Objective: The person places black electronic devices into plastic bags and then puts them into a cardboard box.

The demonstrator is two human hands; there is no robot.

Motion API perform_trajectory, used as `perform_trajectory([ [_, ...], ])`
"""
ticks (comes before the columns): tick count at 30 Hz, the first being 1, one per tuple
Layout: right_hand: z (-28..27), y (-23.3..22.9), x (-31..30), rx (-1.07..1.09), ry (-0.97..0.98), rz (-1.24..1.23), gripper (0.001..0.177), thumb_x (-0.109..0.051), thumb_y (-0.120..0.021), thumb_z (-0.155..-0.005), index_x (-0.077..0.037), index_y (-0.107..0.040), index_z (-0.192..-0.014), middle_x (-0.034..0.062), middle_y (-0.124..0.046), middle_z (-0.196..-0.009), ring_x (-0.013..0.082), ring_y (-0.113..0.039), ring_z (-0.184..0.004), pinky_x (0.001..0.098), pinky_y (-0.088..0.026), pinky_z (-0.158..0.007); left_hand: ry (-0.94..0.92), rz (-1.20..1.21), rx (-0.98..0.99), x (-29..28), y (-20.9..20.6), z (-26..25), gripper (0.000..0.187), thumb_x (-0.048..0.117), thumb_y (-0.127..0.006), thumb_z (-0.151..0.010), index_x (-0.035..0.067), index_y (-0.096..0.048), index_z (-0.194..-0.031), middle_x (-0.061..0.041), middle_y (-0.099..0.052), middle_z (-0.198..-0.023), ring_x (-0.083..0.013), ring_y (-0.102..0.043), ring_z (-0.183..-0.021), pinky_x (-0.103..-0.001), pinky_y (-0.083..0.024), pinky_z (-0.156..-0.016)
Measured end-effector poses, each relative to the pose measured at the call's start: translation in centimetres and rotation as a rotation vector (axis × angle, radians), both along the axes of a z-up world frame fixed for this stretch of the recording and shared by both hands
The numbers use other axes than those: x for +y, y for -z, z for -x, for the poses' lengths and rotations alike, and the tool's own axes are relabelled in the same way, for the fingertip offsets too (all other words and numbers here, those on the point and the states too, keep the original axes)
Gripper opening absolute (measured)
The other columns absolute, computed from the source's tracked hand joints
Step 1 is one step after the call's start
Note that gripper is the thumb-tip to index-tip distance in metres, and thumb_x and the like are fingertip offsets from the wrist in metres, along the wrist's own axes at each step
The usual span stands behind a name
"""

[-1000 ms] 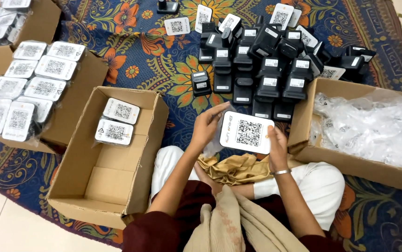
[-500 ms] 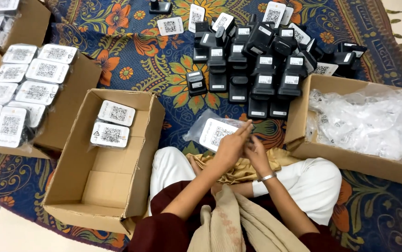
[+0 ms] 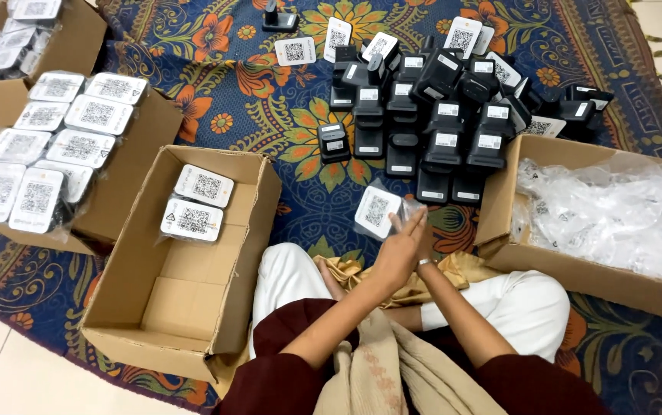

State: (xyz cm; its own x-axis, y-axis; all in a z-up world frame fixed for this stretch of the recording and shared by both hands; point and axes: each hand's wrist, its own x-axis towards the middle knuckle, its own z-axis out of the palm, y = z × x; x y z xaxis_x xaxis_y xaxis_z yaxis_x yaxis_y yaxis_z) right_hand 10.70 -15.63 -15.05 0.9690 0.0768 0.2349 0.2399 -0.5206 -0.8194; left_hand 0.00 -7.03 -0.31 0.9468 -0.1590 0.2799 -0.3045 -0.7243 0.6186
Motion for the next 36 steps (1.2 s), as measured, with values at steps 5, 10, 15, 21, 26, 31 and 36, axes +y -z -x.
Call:
perform_trajectory([
  [5, -4.6, 1.1, 0.1, -0.104, -0.399, 0.489, 0.041, -0.039, -0.073, -0.087, -0.002, -0.07, -0.106, 0.0213, -0.072, -0.1, 0.0401, -0.067, -0.092, 0.0493, -0.053, -0.077, -0.064, 0.047, 0.017, 2.0, 1.1, -1.0, 0.084, -0.017, -0.052, -0.074, -0.006, -0.031, -0.154, -0.017, -0.026, -0.168, -0.0483, -0.068, -0.09, -0.052, -0.056, -0.078],
  [10, -8.5, 5.3, 2.6, -0.064, -0.719, 0.944, 0.034, -0.03, -0.072, -0.083, -0.002, -0.072, -0.103, 0.0223, -0.074, -0.107, 0.0384, -0.069, -0.104, 0.0485, -0.054, -0.089, -0.242, 0.098, 0.123, 3.9, 7.0, -3.3, 0.083, -0.012, -0.061, -0.068, -0.012, -0.033, -0.146, -0.028, -0.021, -0.163, -0.0511, -0.065, -0.097, -0.052, -0.056, -0.078],
  [15, -8.6, 5.4, 3.7, -0.063, -0.919, 0.862, 0.027, -0.012, -0.068, -0.08, -0.005, -0.075, -0.105, 0.021, -0.073, -0.109, 0.0404, -0.065, -0.109, 0.0527, -0.044, -0.1, -0.243, -0.046, 0.148, 6.8, 10.2, -4.3, 0.075, -0.009, -0.059, -0.073, -0.023, -0.035, -0.142, -0.044, -0.026, -0.156, -0.051, -0.066, -0.102, -0.049, -0.057, -0.087],
  [21, -5.9, -3.9, 1.6, 0.002, -0.943, 0.712, 0.032, -0.014, -0.066, -0.083, -0.011, -0.072, -0.114, 0.0141, -0.075, -0.107, 0.0347, -0.07, -0.103, 0.0456, -0.051, -0.09, -0.068, -0.356, 0.141, 10.7, 7.1, -6.0, 0.045, -0.005, -0.061, -0.073, 0.0, -0.069, -0.118, -0.033, -0.044, -0.151, -0.0441, -0.067, -0.107, -0.05, -0.055, -0.089],
  [26, -5.2, -8.8, -2.0, 0.066, -0.931, 0.856, 0.032, -0.025, -0.071, -0.089, -0.018, -0.071, -0.12, 0.0072, -0.07, -0.118, 0.0295, -0.061, -0.118, 0.0523, -0.038, -0.11, 0.109, -0.691, -0.033, 11.7, 7.8, -9.8, 0.023, 0.003, -0.066, -0.072, 0.006, -0.078, -0.091, -0.027, -0.057, -0.138, -0.0372, -0.062, -0.11, -0.047, -0.049, -0.088],
  [31, -5.7, -9.0, -5.2, -0.056, -0.931, 0.871, 0.049, -0.009, -0.075, -0.07, -0.02, -0.074, -0.118, -0.0016, -0.056, -0.142, 0.0216, -0.037, -0.144, 0.0651, -0.012, -0.119, 0.161, -0.849, -0.148, 11.7, 10.6, -15.1, 0.016, 0.011, -0.064, -0.085, 0.011, -0.078, -0.094, -0.014, -0.069, -0.109, -0.0311, -0.063, -0.109, -0.044, -0.048, -0.089],
  [36, -5.6, -12.6, -6.3, -0.155, -0.721, 0.876, 0.013, -0.031, -0.078, -0.08, -0.023, -0.082, -0.09, -0.0019, -0.056, -0.141, 0.0212, -0.035, -0.148, 0.0614, -0.011, -0.125, 0.084, -1.178, -0.196, 12.4, 9.4, -18.5, 0.015, 0.02, -0.063, -0.086, 0.017, -0.077, -0.088, -0.006, -0.07, -0.094, -0.0261, -0.064, -0.1, -0.044, -0.045, -0.085],
])
